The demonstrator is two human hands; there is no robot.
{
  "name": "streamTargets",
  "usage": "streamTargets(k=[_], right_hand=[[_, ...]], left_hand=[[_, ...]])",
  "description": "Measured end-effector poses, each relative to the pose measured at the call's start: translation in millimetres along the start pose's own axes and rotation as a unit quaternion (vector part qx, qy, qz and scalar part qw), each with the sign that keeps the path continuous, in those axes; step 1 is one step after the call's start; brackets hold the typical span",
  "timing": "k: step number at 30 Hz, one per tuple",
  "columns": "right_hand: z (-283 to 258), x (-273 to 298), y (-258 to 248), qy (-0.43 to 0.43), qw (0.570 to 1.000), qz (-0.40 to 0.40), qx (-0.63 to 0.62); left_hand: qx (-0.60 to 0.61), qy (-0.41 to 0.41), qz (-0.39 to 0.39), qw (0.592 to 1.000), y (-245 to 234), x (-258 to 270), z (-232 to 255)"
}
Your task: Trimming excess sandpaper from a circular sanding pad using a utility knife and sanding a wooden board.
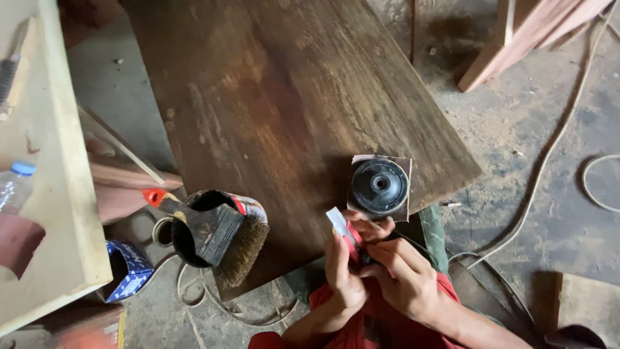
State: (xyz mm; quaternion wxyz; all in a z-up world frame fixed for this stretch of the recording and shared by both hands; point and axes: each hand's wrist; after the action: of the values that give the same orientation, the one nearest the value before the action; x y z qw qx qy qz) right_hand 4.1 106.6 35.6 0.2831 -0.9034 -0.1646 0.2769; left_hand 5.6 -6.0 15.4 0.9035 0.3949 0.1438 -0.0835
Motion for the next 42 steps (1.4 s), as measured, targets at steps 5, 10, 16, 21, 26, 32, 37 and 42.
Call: streamTargets(k=[5, 10, 16, 21, 26, 32, 37, 42], right_hand=[[-2, 3, 3, 0.0, 1.0, 0.026, -0.006], [-12, -13, -8, -0.019, 1.0, -0.002, 0.01], [-20, -19, -16, -0.05, 0.997, -0.06, 0.011], [-20, -16, -10, -0.019, 0.998, -0.051, 0.019], [-14, -19, 1, -0.024, 0.998, -0.008, 0.064], [1, -14, 16, -0.059, 0.993, -0.032, 0.1], [-15, -34, 4, -0.098, 0.967, -0.064, 0.224], [-13, -33, 4, -0.049, 0.979, -0.089, 0.179]], left_hand=[[0.041, -0.005, 0.006, 0.999, 3, 1, 1], [0.115, -0.001, -0.022, 0.993, -1, 2, -1], [0.139, -0.002, -0.006, 0.99, -2, 3, 1], [0.109, 0.01, -0.018, 0.994, -2, -1, 4], [0.106, -0.007, -0.018, 0.994, -3, -5, 9], [0.002, 0.013, -0.044, 0.999, 2, -7, 19], [-0.014, -0.012, -0.004, 1.0, -5, -4, 16], [-0.018, 0.001, 0.002, 1.0, -5, -5, 15]])
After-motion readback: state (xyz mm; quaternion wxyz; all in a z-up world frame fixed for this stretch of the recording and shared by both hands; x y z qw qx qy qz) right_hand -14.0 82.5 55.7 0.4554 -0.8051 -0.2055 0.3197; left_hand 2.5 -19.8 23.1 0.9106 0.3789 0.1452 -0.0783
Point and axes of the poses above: each hand's wrist, its own x-axis away from the middle knuckle, its own y-axis out of the palm, z = x × y, and after that the axes turned 13 degrees about -z, right-handed
